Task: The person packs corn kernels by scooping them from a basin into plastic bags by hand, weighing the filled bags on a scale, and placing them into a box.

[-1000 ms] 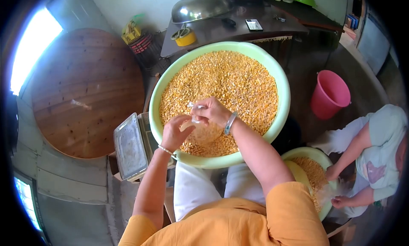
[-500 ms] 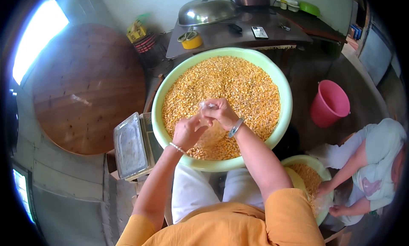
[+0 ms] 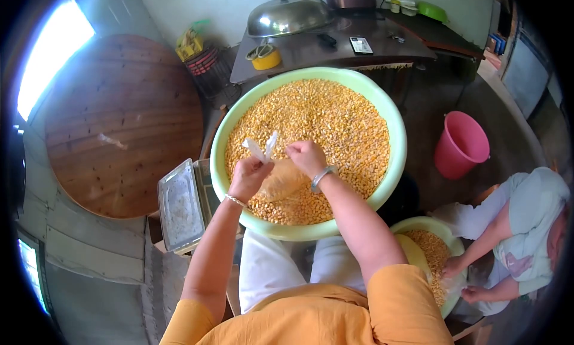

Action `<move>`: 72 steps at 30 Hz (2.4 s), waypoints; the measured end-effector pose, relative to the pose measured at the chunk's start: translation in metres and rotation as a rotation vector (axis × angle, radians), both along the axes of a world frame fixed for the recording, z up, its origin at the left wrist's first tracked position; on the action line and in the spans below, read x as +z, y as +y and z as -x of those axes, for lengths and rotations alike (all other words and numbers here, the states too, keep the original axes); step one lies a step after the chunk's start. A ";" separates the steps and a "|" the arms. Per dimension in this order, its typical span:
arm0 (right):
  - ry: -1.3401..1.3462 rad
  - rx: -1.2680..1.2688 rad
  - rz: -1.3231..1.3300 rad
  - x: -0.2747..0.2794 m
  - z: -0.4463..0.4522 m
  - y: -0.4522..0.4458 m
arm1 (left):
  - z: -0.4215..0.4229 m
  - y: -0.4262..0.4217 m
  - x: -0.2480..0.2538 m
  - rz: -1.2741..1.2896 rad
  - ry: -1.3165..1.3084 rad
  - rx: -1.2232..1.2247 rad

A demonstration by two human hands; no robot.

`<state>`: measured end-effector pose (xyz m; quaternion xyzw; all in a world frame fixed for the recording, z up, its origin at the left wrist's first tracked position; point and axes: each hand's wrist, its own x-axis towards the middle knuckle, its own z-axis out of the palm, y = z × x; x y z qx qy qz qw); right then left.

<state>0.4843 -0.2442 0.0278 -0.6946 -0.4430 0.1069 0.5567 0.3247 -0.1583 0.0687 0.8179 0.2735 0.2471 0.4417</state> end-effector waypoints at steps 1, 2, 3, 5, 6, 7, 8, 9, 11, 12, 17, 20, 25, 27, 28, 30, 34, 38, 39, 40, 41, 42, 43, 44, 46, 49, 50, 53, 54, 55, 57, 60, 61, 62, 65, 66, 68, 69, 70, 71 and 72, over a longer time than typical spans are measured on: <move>-0.026 -0.048 0.062 -0.005 0.002 0.002 | -0.001 0.002 0.003 0.043 -0.031 0.012; 0.027 -0.002 0.120 -0.011 0.004 0.003 | 0.002 0.004 0.003 0.091 -0.058 0.029; 0.075 0.042 0.173 -0.012 0.002 0.005 | 0.001 0.012 -0.002 0.022 0.015 0.098; 0.139 0.152 0.199 -0.023 -0.007 0.010 | -0.001 0.026 -0.014 -0.071 0.143 0.214; 0.196 0.152 0.198 -0.017 -0.004 0.009 | -0.002 0.028 -0.015 -0.117 0.207 0.269; 0.255 0.149 0.198 -0.012 0.000 0.007 | -0.005 0.029 -0.016 -0.157 0.223 0.325; 0.313 0.143 0.198 -0.007 0.002 0.004 | -0.008 0.029 -0.018 -0.171 0.226 0.334; 0.399 0.242 0.197 0.000 0.002 0.001 | -0.011 0.029 -0.015 -0.187 0.227 0.342; 0.220 0.335 0.218 0.001 -0.001 -0.004 | -0.013 0.027 -0.012 -0.177 0.248 0.323; 0.133 0.386 0.231 0.002 0.001 -0.006 | -0.011 0.024 -0.011 -0.191 0.233 0.284; -0.030 0.078 0.299 -0.009 0.003 0.004 | -0.003 0.027 -0.018 -0.150 0.193 0.161; 0.011 -0.071 0.153 -0.002 0.002 0.003 | 0.002 0.031 -0.011 0.005 0.090 0.124; 0.127 -0.042 0.132 -0.012 -0.009 0.007 | 0.011 0.028 0.001 0.069 0.017 0.089; 0.078 -0.029 0.198 -0.013 -0.008 0.008 | 0.016 0.026 0.007 0.106 -0.031 0.122; 0.051 -0.018 0.208 -0.014 -0.006 0.008 | 0.019 0.025 0.011 0.124 -0.054 0.136; -0.005 0.001 0.228 -0.013 -0.004 0.007 | 0.024 0.019 0.030 0.251 -0.123 0.179; 0.281 0.316 0.167 -0.002 0.009 0.002 | 0.028 0.030 0.024 0.252 -0.074 0.197; 0.158 0.533 0.266 -0.008 0.010 0.007 | 0.028 0.030 0.002 0.095 -0.102 0.134; 0.251 0.502 0.207 -0.009 0.008 0.005 | 0.027 0.042 -0.004 0.051 -0.017 0.112; 0.322 0.338 0.094 -0.007 0.008 0.000 | 0.024 0.051 -0.013 0.010 0.071 0.092; 0.473 0.127 0.133 -0.003 0.008 -0.002 | 0.025 0.042 -0.014 0.146 0.017 0.128; 0.449 0.054 0.184 -0.003 -0.003 -0.008 | 0.025 0.039 -0.008 0.260 -0.038 0.179; 0.431 -0.007 0.227 -0.004 -0.008 -0.007 | 0.024 0.039 -0.009 0.220 -0.021 0.192; 0.414 -0.066 0.269 -0.003 -0.012 -0.005 | 0.023 0.042 -0.010 0.177 -0.003 0.206; 0.106 0.074 0.479 -0.003 -0.011 -0.008 | 0.025 0.037 -0.005 0.214 -0.032 0.174; -0.255 0.232 0.572 -0.016 -0.003 -0.004 | 0.025 0.034 0.009 0.517 -0.165 0.113; -0.289 0.227 0.580 -0.014 0.000 -0.004 | 0.025 0.033 0.010 0.568 -0.196 0.132; -0.395 0.204 0.567 -0.010 0.003 -0.007 | 0.028 0.025 0.030 0.620 -0.248 0.122; -0.389 0.204 0.573 -0.010 0.002 -0.005 | 0.030 0.022 0.039 0.619 -0.275 0.130; -0.380 0.213 0.581 -0.011 0.004 -0.004 | 0.036 0.019 0.047 0.621 -0.298 0.146; -0.385 0.226 0.603 -0.010 0.005 -0.004 | 0.044 0.014 0.066 0.600 -0.366 0.174; -0.356 0.252 0.623 -0.010 0.005 -0.001 | 0.069 0.011 0.087 0.540 -0.467 0.178; -0.341 0.245 0.622 -0.010 0.005 -0.002 | 0.078 0.008 0.093 0.544 -0.509 0.196; -0.341 0.240 0.611 -0.009 0.005 -0.005 | 0.090 0.005 0.098 0.548 -0.554 0.219; -0.339 0.232 0.605 0.000 0.009 -0.007 | 0.136 0.004 0.096 0.544 -0.566 0.302; -0.353 0.224 0.563 -0.006 0.007 -0.006 | 0.150 0.001 0.096 0.547 -0.582 0.358; -0.365 0.214 0.506 -0.016 0.004 -0.006 | 0.174 -0.003 0.089 0.527 -0.624 0.432; -0.363 0.219 0.492 -0.018 0.003 -0.006 | 0.192 -0.009 0.082 0.519 -0.639 0.490; -0.397 0.215 0.466 -0.024 0.004 -0.005 | 0.206 -0.013 0.076 0.517 -0.610 0.559; -0.323 0.245 0.422 -0.020 0.006 -0.007 | 0.224 -0.016 0.068 0.532 -0.600 0.566; -0.318 0.249 0.437 -0.021 0.004 -0.005 | 0.241 -0.019 0.059 0.544 -0.596 0.563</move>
